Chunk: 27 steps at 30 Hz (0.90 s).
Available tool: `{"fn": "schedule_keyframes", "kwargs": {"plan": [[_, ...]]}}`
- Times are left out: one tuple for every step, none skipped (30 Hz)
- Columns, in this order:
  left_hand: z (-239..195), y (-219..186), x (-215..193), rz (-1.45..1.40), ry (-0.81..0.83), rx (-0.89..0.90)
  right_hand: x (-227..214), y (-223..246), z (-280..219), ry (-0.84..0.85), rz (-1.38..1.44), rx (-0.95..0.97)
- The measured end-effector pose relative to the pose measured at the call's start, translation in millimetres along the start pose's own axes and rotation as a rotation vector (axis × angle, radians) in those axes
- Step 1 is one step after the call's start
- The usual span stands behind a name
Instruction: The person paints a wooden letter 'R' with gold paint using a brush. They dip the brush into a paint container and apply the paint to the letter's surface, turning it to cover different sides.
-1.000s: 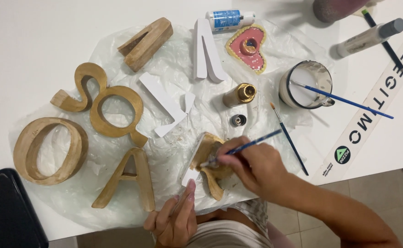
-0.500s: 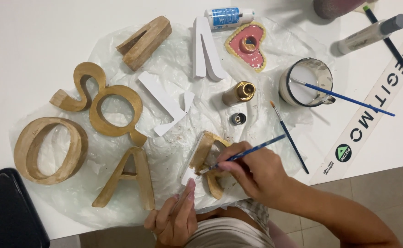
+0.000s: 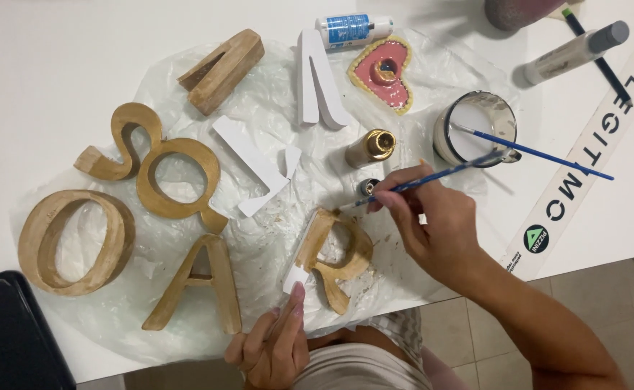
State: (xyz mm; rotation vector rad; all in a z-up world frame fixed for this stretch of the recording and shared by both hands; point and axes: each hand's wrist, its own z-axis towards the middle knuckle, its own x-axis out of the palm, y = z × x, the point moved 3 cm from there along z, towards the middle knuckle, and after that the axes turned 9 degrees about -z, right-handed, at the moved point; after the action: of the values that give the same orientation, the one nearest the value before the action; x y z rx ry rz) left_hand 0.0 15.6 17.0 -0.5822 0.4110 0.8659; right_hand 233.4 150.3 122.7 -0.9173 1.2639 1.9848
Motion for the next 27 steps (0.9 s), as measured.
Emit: {"fn": "schedule_keyframes", "kwargs": {"plan": [[1.7, -0.5, 2.5, 0.000, -0.002, 0.000, 0.3, 3.1, 1.4, 0.000, -0.002, -0.001], [3.2, -0.9, 2.6, -0.002, -0.026, -0.010, 1.0, 7.9, 1.3, 0.004, 0.048, -0.039], [4.8, -1.6, 3.0, -0.003, -0.050, -0.020, 1.3, 12.2, 1.2, 0.009, 0.098, -0.077], [5.0, -2.0, 1.0, -0.006, -0.048, -0.017, 6.4, 16.7, -1.8, 0.006, 0.098, -0.074], [5.2, -2.3, -0.1, 0.002, -0.013, -0.025, 13.3, 22.2, -5.2, 0.079, 0.198, -0.097], [5.1, -2.2, -1.1, 0.009, 0.022, -0.031, 20.2, 28.0, -9.2, 0.148, 0.298, -0.121], [3.7, -0.9, 0.4, 0.006, 0.022, -0.026, 21.2, 20.3, -4.4, 0.143, 0.297, -0.119], [2.0, -0.3, 0.9, 0.006, 0.014, -0.015, 21.0, 12.6, -0.2, 0.101, 0.195, -0.117], [0.6, 0.1, 1.4, 0.006, 0.005, -0.005, 20.4, 5.0, 3.9, 0.061, 0.092, -0.115], [1.1, 0.4, 1.3, 0.001, 0.004, 0.001, 10.8, 9.4, 3.6, 0.054, 0.089, -0.112], [1.8, 0.1, 1.3, 0.021, 0.004, 0.014, -1.2, 13.5, 3.3, -0.027, 0.050, -0.100], [2.2, -0.4, 0.9, 0.044, 0.004, 0.027, -13.0, 17.6, 2.5, -0.108, 0.013, -0.089], [5.1, -4.1, -0.2, 0.042, 0.002, 0.033, -18.7, 20.4, 0.9, -0.114, 0.011, -0.087], [7.4, -6.4, -3.1, 0.017, 0.015, -0.019, -25.7, 24.0, -2.2, -0.178, 0.125, -0.104], [9.5, -8.9, -5.9, -0.009, 0.028, -0.071, -32.8, 27.1, -5.6, -0.242, 0.238, -0.120], [20.1, -4.7, -11.3, -0.008, 0.029, -0.064, -35.6, 24.4, -14.4, -0.249, 0.240, -0.120], [30.8, -1.6, -14.6, -0.082, 0.100, -0.030, -39.9, 21.3, -23.6, -0.312, 0.218, -0.108], [41.1, 0.1, -19.1, -0.153, 0.174, -0.001, -44.3, 18.2, -33.1, -0.371, 0.200, -0.096], [34.5, 0.1, -21.9, -0.148, 0.178, 0.003, -46.2, 17.6, -39.8, -0.374, 0.206, -0.094], [28.5, 1.6, -25.2, 0.002, 0.149, -0.045, -49.2, 14.9, -45.7, -0.405, 0.218, -0.040], [22.2, 2.5, -29.3, 0.153, 0.120, -0.093, -52.3, 12.3, -52.3, -0.436, 0.230, 0.015], [27.6, -2.2, -26.5, 0.161, 0.115, -0.089, -51.9, 8.3, -62.0, -0.440, 0.237, 0.008], [32.7, -5.1, -24.8, 0.195, 0.092, -0.152, -51.6, 2.3, -72.3, -0.461, 0.263, 0.068], [37.9, -9.0, -24.0, 0.231, 0.068, -0.220, -51.6, -3.9, -81.6, -0.476, 0.292, 0.126], [39.8, -11.4, -23.7, 0.244, 0.064, -0.220, -49.5, -7.0, -88.9, -0.475, 0.303, 0.119], [40.7, -12.8, -21.8, 0.247, 0.093, -0.254, -47.4, -12.3, -95.7, -0.501, 0.355, 0.149], [41.3, -13.9, -20.2, 0.250, 0.122, -0.289, -45.0, -17.5, -102.5, -0.525, 0.408, 0.180]]}}
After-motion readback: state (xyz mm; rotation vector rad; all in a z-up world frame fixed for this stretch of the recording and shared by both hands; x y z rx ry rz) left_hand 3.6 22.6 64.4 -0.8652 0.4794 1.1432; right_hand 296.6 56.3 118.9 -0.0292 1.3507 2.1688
